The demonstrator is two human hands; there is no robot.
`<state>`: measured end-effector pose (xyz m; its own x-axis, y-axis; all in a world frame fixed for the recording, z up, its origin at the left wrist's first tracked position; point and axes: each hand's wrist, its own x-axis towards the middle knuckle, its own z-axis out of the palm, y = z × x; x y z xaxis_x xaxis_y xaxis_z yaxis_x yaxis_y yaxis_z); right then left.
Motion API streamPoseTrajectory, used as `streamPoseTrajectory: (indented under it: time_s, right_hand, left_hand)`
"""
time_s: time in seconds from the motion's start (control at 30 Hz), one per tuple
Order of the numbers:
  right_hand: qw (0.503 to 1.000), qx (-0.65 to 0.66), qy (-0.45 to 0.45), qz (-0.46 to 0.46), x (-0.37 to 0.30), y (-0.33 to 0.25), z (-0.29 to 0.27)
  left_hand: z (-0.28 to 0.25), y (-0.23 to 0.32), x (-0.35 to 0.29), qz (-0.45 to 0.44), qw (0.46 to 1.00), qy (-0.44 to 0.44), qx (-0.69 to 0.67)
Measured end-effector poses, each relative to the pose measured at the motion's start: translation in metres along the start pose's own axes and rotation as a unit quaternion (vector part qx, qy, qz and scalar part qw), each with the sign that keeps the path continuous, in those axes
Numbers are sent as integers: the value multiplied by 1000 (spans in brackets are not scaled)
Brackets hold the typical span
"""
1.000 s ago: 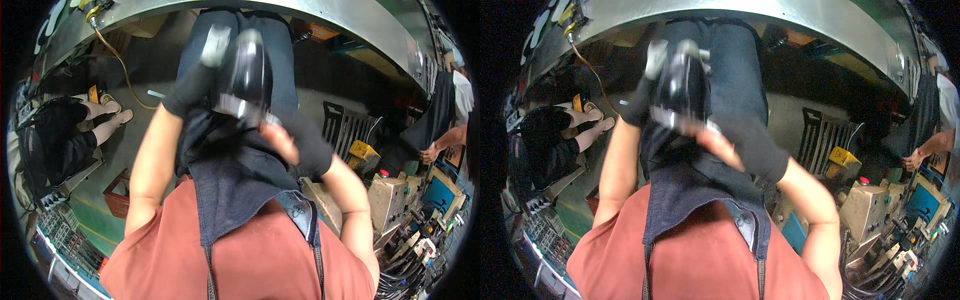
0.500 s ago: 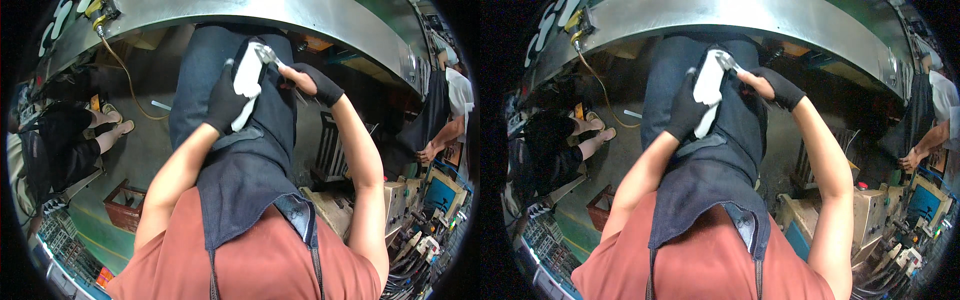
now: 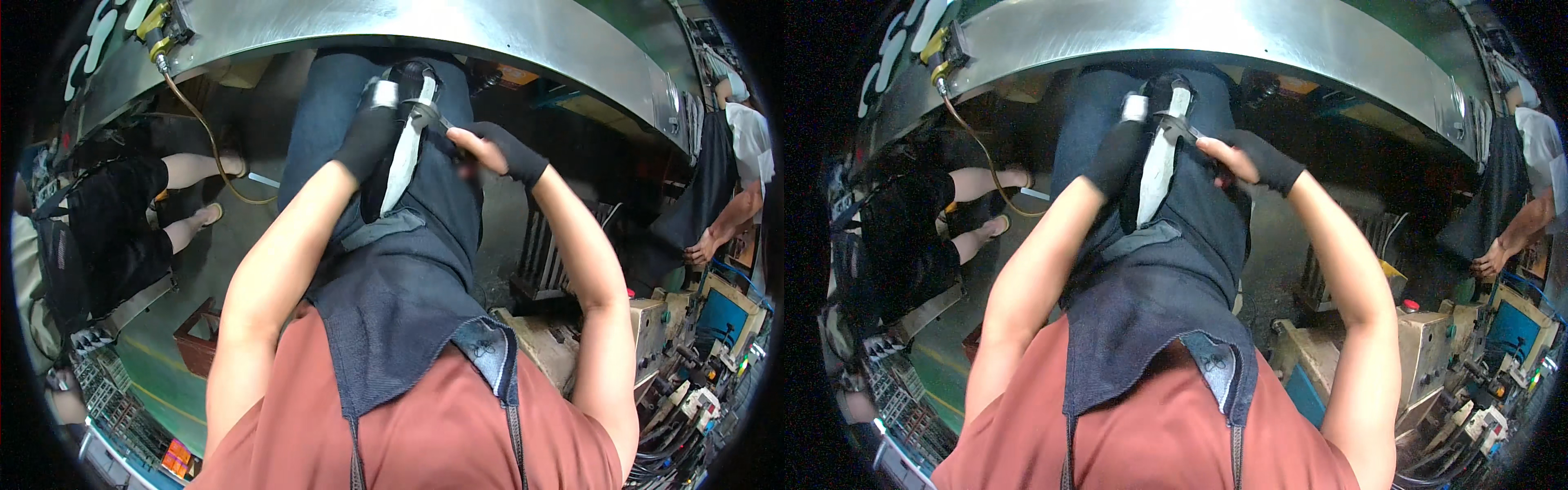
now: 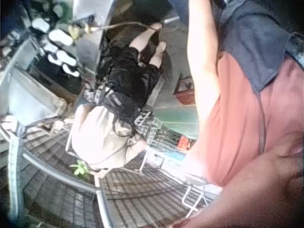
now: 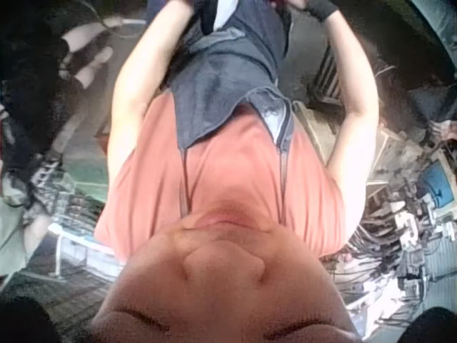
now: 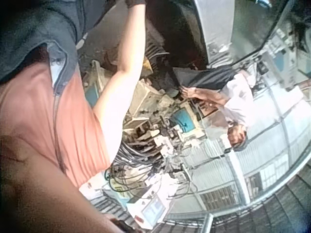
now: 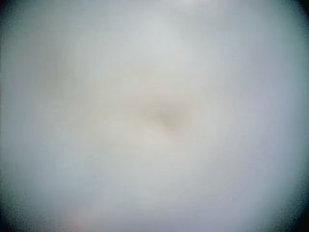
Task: Manually assemble and trim components of a shoe using hand tools at an industrial workbench.
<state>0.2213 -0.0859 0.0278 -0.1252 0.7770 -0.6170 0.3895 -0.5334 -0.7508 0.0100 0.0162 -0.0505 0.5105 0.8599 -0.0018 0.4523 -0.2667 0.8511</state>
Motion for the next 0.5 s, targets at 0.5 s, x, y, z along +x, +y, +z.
streamPoseTrajectory:
  time_s: [0.5]
  right_hand:
    - [962, -58, 146, -222, -20, -18, 35]
  left_hand:
    - [-15, 31, -73, 68, 997, -26, 30]
